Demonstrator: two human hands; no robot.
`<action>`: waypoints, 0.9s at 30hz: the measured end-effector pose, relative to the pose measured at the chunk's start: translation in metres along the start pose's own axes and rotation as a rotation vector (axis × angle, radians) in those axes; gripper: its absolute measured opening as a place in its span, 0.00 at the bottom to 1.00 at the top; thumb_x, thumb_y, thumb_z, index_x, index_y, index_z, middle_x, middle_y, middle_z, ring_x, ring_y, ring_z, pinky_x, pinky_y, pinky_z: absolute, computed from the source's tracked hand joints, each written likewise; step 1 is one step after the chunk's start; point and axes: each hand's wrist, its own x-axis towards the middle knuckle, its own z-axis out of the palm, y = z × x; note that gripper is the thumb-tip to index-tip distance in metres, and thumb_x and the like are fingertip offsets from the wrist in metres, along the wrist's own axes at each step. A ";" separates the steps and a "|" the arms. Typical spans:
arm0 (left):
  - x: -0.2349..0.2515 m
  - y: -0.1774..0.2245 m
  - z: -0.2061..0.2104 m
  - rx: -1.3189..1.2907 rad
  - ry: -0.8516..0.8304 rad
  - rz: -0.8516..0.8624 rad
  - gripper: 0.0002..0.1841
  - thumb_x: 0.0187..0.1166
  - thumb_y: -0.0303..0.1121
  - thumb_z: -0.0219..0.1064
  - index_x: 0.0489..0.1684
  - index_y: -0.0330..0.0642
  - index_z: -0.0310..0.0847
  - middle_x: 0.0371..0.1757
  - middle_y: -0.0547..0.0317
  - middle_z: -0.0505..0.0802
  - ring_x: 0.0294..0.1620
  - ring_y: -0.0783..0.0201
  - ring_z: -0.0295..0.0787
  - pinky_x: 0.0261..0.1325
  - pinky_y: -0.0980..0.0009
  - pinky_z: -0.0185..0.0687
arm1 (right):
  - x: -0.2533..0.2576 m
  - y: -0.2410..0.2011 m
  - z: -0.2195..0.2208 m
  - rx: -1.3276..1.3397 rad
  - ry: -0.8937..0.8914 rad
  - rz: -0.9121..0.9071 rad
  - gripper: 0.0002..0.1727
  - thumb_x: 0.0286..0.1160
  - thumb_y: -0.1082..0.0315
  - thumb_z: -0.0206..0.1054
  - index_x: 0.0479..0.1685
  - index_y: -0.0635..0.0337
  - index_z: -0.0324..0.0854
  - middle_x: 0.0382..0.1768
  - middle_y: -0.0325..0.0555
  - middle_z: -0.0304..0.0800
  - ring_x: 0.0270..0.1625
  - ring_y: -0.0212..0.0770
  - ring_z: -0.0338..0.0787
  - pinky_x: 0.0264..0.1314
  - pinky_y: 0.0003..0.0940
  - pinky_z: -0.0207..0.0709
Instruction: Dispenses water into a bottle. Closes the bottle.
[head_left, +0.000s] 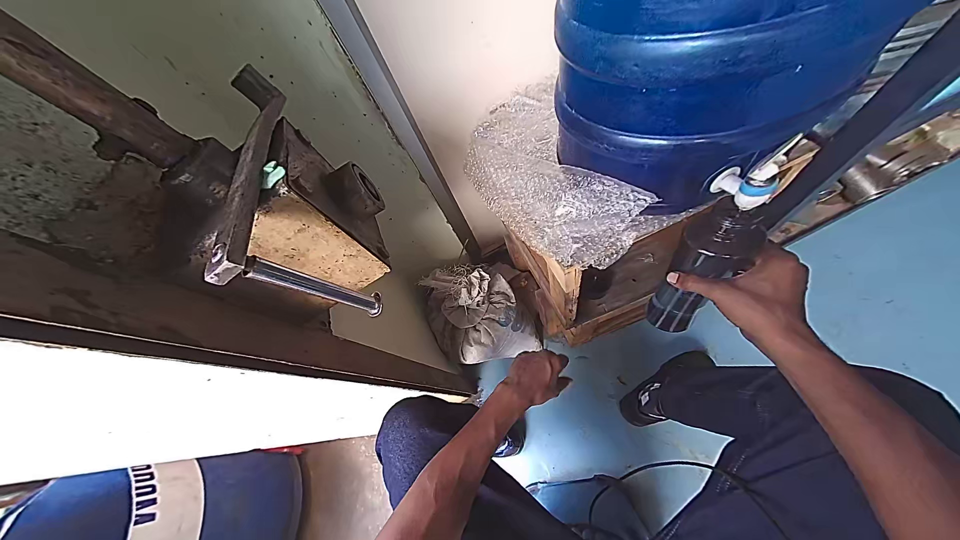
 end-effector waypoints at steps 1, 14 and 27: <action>-0.003 -0.001 -0.004 -0.079 0.214 0.013 0.21 0.87 0.43 0.61 0.67 0.39 0.84 0.59 0.42 0.92 0.64 0.44 0.89 0.69 0.42 0.79 | 0.000 -0.001 0.000 -0.001 -0.002 -0.002 0.43 0.45 0.54 0.93 0.60 0.70 0.79 0.53 0.70 0.87 0.60 0.67 0.87 0.61 0.74 0.73; -0.017 0.019 -0.133 -0.793 0.925 0.108 0.64 0.62 0.24 0.76 0.97 0.52 0.24 0.95 0.47 0.53 0.90 0.50 0.60 0.82 0.50 0.70 | 0.003 -0.003 -0.003 0.059 0.002 -0.027 0.42 0.44 0.57 0.93 0.61 0.68 0.80 0.52 0.68 0.89 0.58 0.66 0.88 0.60 0.73 0.75; 0.003 0.001 -0.110 0.081 1.085 0.104 0.56 0.60 0.32 0.71 0.98 0.53 0.42 0.98 0.56 0.39 0.96 0.43 0.40 0.78 0.30 0.58 | 0.005 -0.002 -0.007 0.046 -0.013 -0.016 0.41 0.44 0.54 0.92 0.60 0.67 0.80 0.50 0.66 0.89 0.56 0.66 0.89 0.58 0.72 0.76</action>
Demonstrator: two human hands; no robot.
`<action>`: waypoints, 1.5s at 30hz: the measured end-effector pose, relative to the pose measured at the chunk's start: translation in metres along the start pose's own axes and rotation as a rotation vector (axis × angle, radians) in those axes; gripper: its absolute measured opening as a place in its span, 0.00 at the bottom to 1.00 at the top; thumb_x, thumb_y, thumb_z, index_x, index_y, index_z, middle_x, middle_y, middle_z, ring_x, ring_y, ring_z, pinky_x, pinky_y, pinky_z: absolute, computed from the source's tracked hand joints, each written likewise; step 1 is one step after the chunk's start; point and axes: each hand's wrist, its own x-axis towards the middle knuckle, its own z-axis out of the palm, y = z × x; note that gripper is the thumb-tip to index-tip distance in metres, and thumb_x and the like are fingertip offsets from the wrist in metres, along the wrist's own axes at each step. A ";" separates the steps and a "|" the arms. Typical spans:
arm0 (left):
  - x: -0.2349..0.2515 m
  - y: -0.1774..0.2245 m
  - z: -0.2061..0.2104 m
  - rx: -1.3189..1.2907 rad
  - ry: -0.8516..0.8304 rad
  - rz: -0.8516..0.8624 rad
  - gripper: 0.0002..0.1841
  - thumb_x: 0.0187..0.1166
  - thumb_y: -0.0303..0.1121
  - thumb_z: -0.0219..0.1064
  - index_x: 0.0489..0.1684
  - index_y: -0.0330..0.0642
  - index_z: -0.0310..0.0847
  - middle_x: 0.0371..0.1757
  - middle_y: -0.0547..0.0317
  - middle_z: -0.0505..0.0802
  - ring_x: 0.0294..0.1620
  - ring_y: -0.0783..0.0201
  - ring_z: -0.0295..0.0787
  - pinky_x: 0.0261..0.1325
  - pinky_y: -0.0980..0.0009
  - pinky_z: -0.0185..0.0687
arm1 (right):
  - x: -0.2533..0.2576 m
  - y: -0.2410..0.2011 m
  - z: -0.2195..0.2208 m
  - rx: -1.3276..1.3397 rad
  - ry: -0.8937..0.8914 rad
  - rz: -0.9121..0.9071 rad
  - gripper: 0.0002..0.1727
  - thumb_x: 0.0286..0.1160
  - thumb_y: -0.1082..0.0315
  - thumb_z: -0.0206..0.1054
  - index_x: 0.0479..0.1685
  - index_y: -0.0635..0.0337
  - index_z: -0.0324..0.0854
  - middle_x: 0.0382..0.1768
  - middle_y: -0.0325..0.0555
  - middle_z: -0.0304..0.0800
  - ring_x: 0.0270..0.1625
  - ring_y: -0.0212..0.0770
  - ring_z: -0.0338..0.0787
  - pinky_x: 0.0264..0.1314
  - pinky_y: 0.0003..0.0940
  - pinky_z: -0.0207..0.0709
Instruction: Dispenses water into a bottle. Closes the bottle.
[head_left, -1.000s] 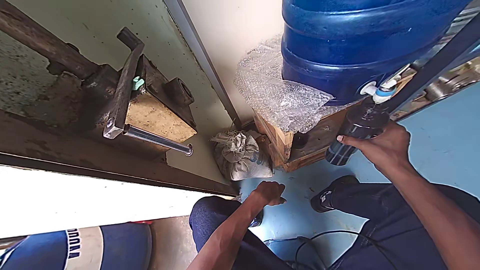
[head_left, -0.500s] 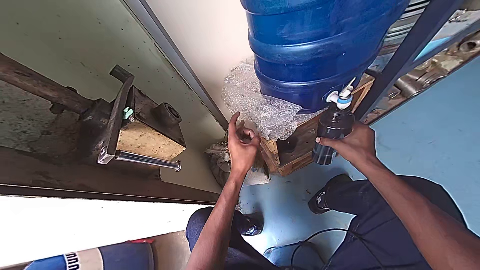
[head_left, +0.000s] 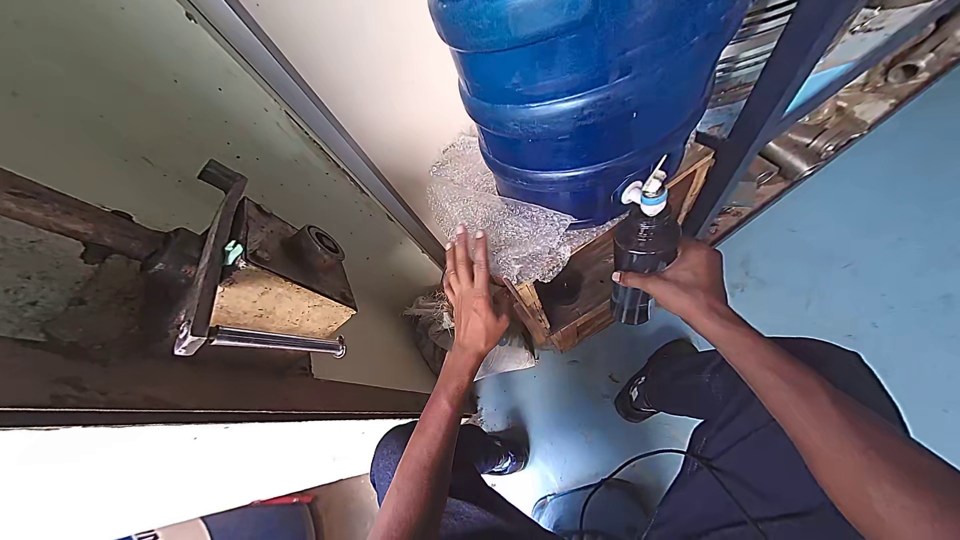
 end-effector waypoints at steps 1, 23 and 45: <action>0.002 0.000 0.000 0.086 -0.088 0.014 0.50 0.64 0.32 0.69 0.96 0.51 0.49 0.98 0.60 0.46 0.97 0.44 0.37 0.81 0.26 0.49 | 0.000 0.001 0.001 0.000 0.003 -0.003 0.41 0.44 0.54 0.92 0.60 0.67 0.80 0.50 0.66 0.89 0.56 0.66 0.89 0.58 0.73 0.76; -0.072 -0.048 0.005 -0.307 -0.385 -0.736 0.43 0.79 0.46 0.72 0.90 0.37 0.51 0.73 0.36 0.84 0.61 0.46 0.92 0.67 0.48 0.85 | -0.002 0.005 0.005 0.005 0.032 -0.047 0.41 0.43 0.57 0.92 0.61 0.66 0.81 0.54 0.63 0.90 0.60 0.60 0.89 0.63 0.68 0.76; -0.075 -0.014 0.034 -1.212 -0.100 -1.148 0.14 0.73 0.14 0.70 0.55 0.32 0.80 0.33 0.52 0.91 0.27 0.66 0.87 0.29 0.75 0.84 | -0.002 0.010 0.005 -0.051 0.024 -0.022 0.42 0.44 0.55 0.93 0.61 0.67 0.80 0.53 0.67 0.88 0.59 0.65 0.88 0.60 0.73 0.75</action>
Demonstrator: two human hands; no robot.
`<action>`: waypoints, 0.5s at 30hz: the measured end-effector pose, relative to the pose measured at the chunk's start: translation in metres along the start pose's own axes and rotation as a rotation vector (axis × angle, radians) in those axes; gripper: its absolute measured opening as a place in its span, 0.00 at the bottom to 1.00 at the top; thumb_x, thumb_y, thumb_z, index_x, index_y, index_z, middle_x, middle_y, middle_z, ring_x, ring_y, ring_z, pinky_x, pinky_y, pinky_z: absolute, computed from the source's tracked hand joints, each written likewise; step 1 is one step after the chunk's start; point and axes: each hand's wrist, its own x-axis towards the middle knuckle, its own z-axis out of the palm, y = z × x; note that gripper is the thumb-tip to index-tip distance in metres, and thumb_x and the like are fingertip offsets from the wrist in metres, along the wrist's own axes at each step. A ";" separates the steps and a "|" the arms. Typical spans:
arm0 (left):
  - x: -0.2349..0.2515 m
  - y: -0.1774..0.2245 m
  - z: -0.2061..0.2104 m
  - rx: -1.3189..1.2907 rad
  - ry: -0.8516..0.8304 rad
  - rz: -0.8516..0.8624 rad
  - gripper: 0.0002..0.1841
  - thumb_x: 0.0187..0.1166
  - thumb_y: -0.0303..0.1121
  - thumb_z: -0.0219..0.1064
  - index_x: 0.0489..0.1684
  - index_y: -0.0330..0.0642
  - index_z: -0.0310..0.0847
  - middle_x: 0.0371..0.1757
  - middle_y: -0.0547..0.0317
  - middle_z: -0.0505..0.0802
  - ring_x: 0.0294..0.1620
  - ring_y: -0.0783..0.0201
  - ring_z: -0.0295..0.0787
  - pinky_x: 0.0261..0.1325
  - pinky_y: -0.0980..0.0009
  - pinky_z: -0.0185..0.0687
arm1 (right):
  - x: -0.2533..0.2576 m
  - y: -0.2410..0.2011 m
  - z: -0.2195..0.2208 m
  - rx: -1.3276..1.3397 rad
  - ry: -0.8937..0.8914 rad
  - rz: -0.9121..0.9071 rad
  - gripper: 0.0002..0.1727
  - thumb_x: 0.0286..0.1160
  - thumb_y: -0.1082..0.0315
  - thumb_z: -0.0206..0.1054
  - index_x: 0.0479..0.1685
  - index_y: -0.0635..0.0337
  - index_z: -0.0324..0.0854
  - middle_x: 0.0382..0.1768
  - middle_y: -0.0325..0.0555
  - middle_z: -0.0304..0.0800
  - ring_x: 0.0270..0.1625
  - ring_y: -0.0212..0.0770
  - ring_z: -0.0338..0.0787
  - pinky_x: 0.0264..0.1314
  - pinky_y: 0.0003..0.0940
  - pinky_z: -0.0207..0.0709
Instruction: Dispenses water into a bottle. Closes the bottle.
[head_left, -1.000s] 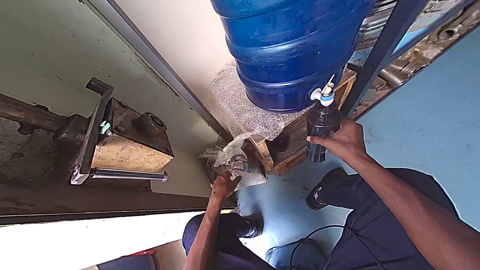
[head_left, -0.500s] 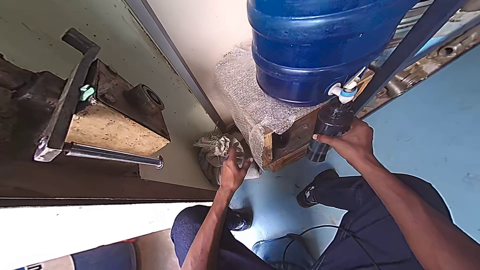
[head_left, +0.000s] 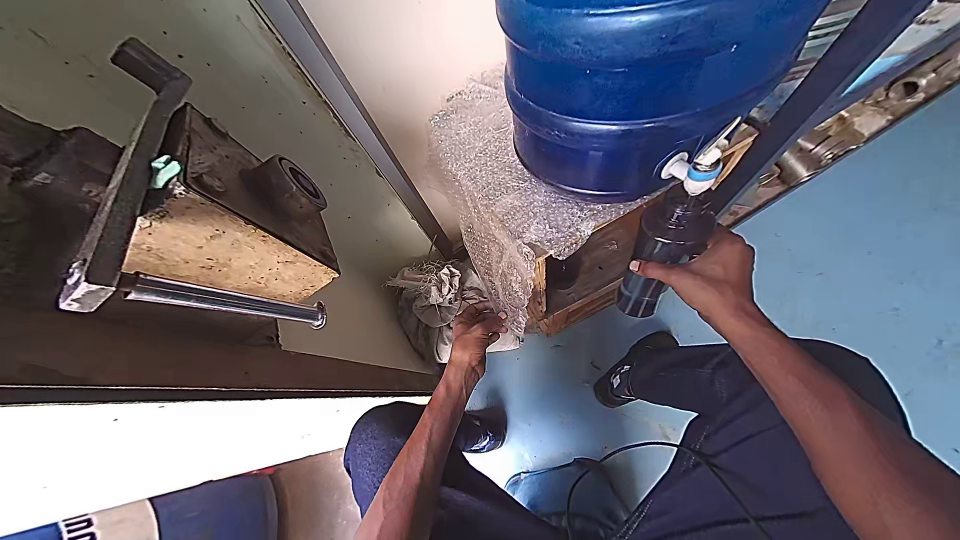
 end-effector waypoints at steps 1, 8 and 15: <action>0.000 -0.001 0.000 0.035 0.009 -0.002 0.13 0.73 0.14 0.70 0.53 0.32 0.80 0.32 0.53 0.91 0.25 0.67 0.86 0.28 0.76 0.82 | 0.000 0.000 0.000 0.000 -0.004 -0.001 0.42 0.45 0.55 0.92 0.61 0.68 0.80 0.53 0.67 0.88 0.59 0.65 0.88 0.60 0.73 0.74; 0.000 -0.003 0.001 0.144 0.058 -0.004 0.08 0.72 0.16 0.72 0.43 0.31 0.81 0.32 0.54 0.89 0.20 0.70 0.80 0.22 0.79 0.76 | -0.002 -0.002 -0.001 0.004 -0.005 -0.002 0.42 0.44 0.53 0.92 0.61 0.67 0.80 0.52 0.66 0.89 0.58 0.65 0.88 0.58 0.73 0.75; 0.005 -0.007 -0.002 -0.009 0.024 0.104 0.06 0.74 0.17 0.70 0.44 0.32 0.83 0.31 0.54 0.89 0.22 0.69 0.81 0.26 0.77 0.80 | -0.001 -0.005 -0.001 -0.021 -0.001 0.010 0.42 0.43 0.54 0.92 0.60 0.68 0.81 0.52 0.67 0.89 0.59 0.63 0.89 0.61 0.71 0.75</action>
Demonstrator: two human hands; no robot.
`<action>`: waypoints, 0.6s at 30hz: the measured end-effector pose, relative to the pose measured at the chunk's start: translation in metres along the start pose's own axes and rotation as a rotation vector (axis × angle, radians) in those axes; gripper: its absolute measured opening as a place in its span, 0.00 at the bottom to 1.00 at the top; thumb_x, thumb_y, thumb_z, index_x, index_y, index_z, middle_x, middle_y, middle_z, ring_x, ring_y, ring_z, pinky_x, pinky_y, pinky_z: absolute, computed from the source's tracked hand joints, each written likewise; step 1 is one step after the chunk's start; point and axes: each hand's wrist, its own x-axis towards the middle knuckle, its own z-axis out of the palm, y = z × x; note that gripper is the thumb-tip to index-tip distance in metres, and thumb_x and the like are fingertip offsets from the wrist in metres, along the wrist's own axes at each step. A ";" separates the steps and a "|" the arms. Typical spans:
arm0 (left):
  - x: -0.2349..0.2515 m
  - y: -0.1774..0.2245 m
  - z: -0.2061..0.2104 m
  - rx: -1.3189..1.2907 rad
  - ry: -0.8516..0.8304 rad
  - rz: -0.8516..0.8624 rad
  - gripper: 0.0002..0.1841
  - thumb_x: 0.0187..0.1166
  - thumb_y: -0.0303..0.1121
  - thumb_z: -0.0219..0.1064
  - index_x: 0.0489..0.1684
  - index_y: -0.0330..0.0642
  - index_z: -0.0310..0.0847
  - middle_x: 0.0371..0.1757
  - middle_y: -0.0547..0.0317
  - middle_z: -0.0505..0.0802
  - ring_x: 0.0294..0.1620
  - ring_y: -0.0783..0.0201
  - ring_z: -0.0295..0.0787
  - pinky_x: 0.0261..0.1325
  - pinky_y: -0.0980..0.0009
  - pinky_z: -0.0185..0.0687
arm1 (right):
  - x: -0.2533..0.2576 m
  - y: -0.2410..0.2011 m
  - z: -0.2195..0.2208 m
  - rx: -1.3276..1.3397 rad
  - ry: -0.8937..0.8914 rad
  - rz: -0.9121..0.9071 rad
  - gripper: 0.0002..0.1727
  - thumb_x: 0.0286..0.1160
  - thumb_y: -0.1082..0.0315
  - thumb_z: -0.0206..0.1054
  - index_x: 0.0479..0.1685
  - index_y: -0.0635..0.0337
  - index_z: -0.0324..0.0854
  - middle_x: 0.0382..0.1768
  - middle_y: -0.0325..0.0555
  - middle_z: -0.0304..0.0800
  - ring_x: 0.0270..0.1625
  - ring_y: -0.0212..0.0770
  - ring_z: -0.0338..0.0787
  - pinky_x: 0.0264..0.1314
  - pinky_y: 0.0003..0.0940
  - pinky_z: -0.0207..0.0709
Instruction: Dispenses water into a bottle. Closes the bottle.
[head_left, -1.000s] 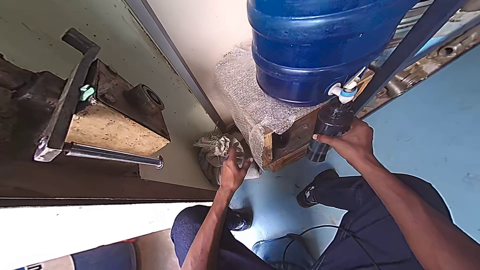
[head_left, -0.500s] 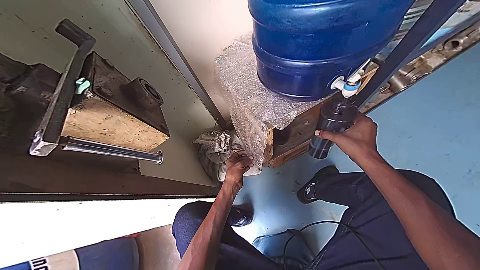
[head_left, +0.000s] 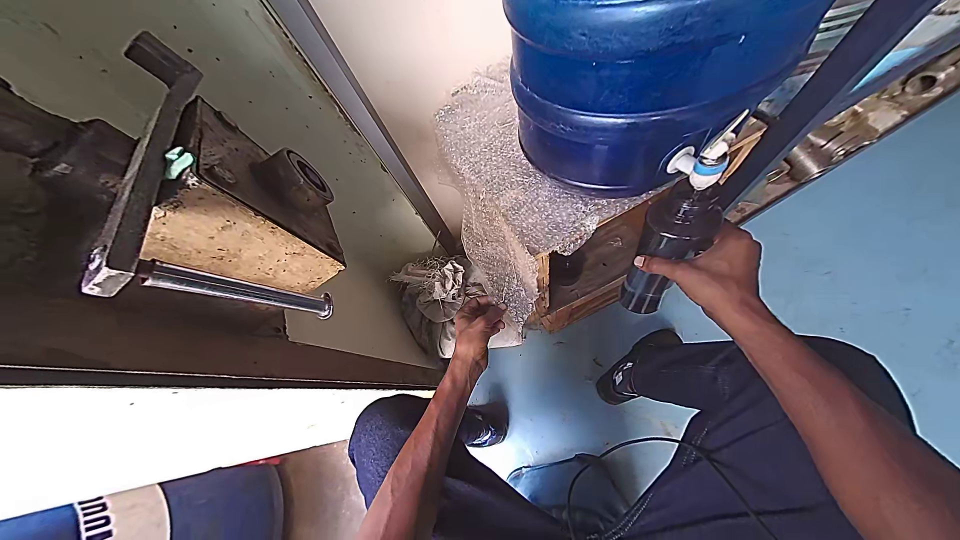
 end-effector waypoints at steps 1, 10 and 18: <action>0.000 0.001 -0.001 -0.015 -0.004 0.019 0.06 0.74 0.17 0.70 0.44 0.32 0.83 0.30 0.55 0.89 0.22 0.69 0.81 0.27 0.76 0.81 | 0.000 0.000 0.000 0.005 0.000 0.001 0.42 0.42 0.54 0.92 0.60 0.68 0.81 0.52 0.66 0.89 0.60 0.62 0.89 0.62 0.70 0.75; 0.001 -0.001 -0.001 0.052 0.050 0.008 0.06 0.73 0.16 0.70 0.40 0.32 0.80 0.28 0.55 0.89 0.19 0.70 0.80 0.23 0.78 0.78 | -0.002 0.001 0.000 0.036 -0.003 -0.024 0.40 0.44 0.55 0.92 0.60 0.67 0.81 0.52 0.65 0.89 0.58 0.63 0.89 0.60 0.71 0.75; 0.001 0.001 0.000 0.124 0.052 -0.015 0.03 0.76 0.18 0.69 0.41 0.30 0.81 0.31 0.53 0.90 0.21 0.69 0.82 0.24 0.77 0.79 | 0.001 0.000 0.003 0.056 -0.001 0.009 0.42 0.41 0.57 0.93 0.60 0.67 0.81 0.53 0.63 0.90 0.60 0.59 0.89 0.64 0.67 0.77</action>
